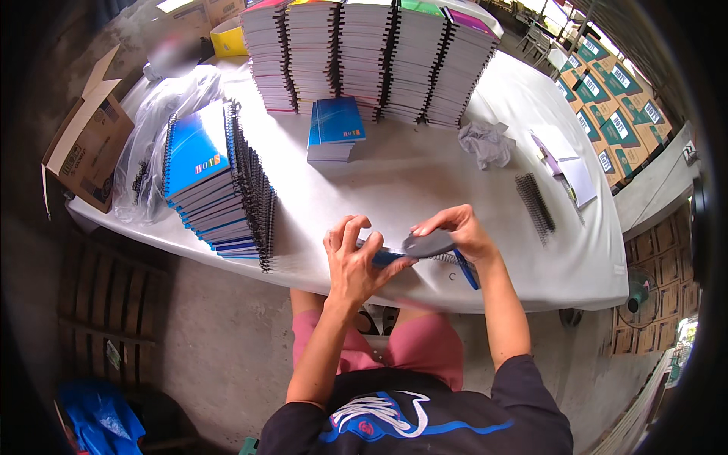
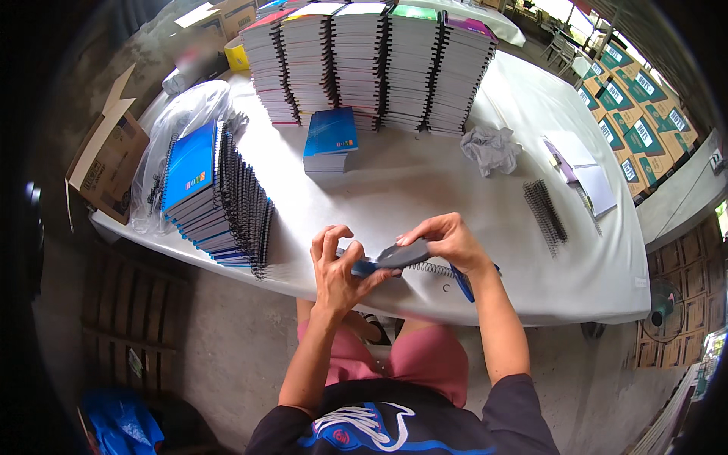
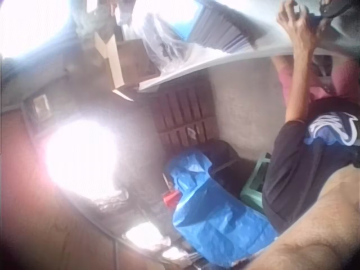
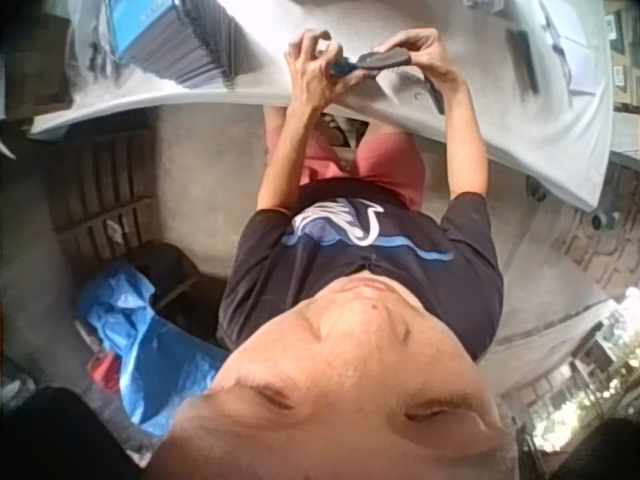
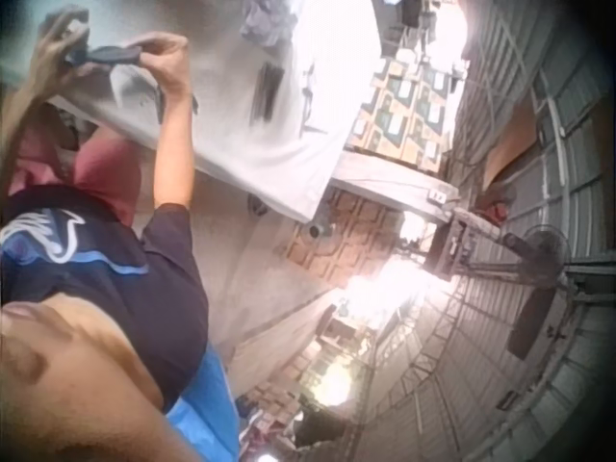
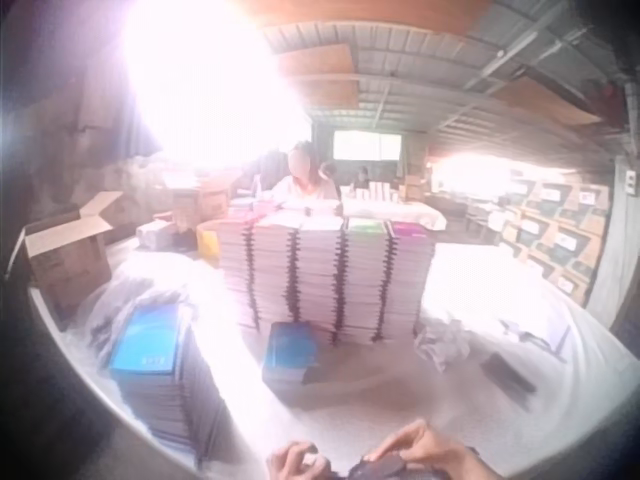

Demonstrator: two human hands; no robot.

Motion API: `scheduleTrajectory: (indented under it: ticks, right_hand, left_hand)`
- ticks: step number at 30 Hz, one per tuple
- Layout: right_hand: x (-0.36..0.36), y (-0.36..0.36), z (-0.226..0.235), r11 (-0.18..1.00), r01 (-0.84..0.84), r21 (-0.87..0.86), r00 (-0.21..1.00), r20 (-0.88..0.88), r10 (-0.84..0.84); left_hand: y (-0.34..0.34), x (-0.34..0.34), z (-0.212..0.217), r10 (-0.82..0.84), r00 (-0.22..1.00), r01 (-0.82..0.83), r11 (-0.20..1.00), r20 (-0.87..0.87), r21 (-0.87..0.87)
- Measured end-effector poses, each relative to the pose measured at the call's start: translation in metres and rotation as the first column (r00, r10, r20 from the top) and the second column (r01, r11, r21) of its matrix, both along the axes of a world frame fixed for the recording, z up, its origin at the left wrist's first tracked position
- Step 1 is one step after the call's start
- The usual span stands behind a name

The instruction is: The person inserts spiral coils into the pre-punched holes of small notebooks and trims the excess wire using a pair of pliers.

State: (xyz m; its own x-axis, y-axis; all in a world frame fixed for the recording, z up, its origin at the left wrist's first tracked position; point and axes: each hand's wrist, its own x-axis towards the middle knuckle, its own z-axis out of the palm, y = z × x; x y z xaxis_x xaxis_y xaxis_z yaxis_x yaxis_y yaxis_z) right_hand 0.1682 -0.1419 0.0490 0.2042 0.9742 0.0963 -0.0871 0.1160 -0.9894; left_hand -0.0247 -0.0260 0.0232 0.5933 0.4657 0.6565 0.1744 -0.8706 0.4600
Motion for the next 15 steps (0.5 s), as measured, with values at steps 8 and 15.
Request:
scheduleTrajectory:
  ticks: [8,15]
  right_hand:
    - [-0.006,-0.001,0.001,0.996,0.028,0.079,1.0,-0.009,-0.027]
    - [-0.015,-0.003,0.009,0.976,0.017,0.219,0.998,-0.055,-0.005]
  left_hand:
    - [0.004,0.001,0.006,-0.033,0.998,0.033,0.999,0.047,-0.002]
    - [0.009,0.002,0.007,-0.026,0.993,0.039,0.993,0.111,-0.115]
